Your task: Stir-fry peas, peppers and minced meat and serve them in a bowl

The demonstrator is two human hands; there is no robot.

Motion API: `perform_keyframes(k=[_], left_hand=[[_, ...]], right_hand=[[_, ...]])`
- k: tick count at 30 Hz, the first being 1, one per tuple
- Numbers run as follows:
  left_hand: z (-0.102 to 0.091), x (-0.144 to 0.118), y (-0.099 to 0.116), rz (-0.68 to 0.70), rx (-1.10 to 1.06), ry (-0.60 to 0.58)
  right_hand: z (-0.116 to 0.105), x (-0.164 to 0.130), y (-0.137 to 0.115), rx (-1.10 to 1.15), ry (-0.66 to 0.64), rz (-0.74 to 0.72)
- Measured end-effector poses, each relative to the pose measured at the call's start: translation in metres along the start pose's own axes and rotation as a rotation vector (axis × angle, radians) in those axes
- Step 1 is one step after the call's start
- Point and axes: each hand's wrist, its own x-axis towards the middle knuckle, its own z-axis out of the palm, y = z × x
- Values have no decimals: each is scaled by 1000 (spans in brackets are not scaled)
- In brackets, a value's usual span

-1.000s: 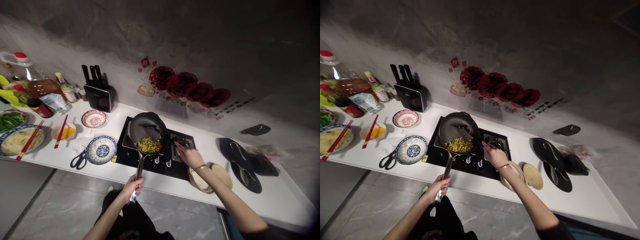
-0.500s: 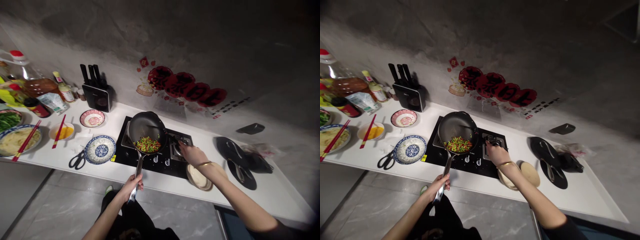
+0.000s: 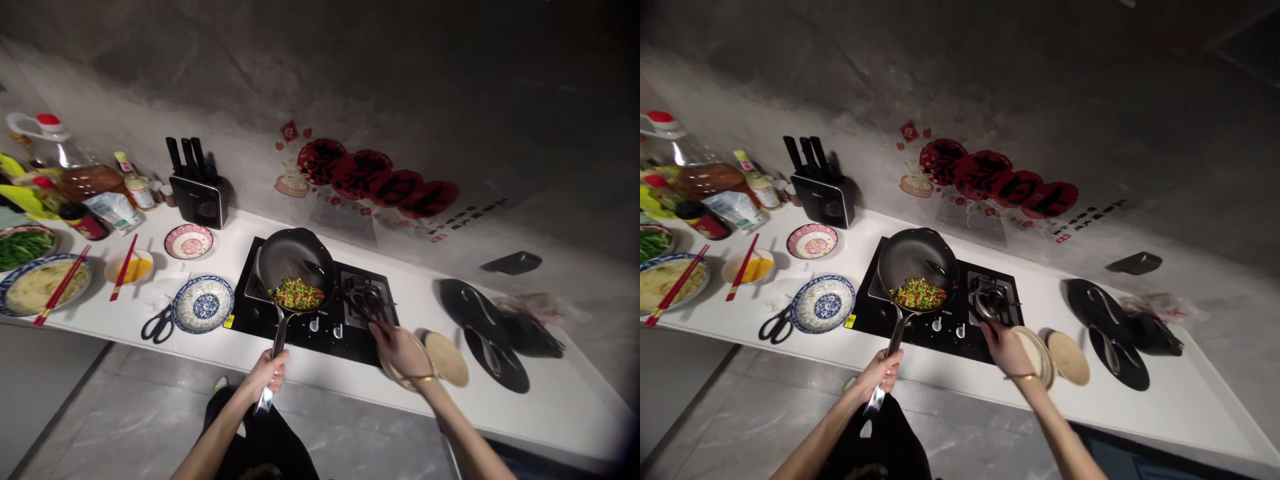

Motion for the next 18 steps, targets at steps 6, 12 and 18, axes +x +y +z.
perform_keyframes(k=[6,12,18], left_hand=[[-3,-4,-4,57,132,7],[-17,-24,-14,166,205,21],[-42,-50,-27,358,265,167]], right_hand=[[113,-49,-19,841,128,153],[135,-56,-13,1035,96,195],[121,-30,10,892,69,29]])
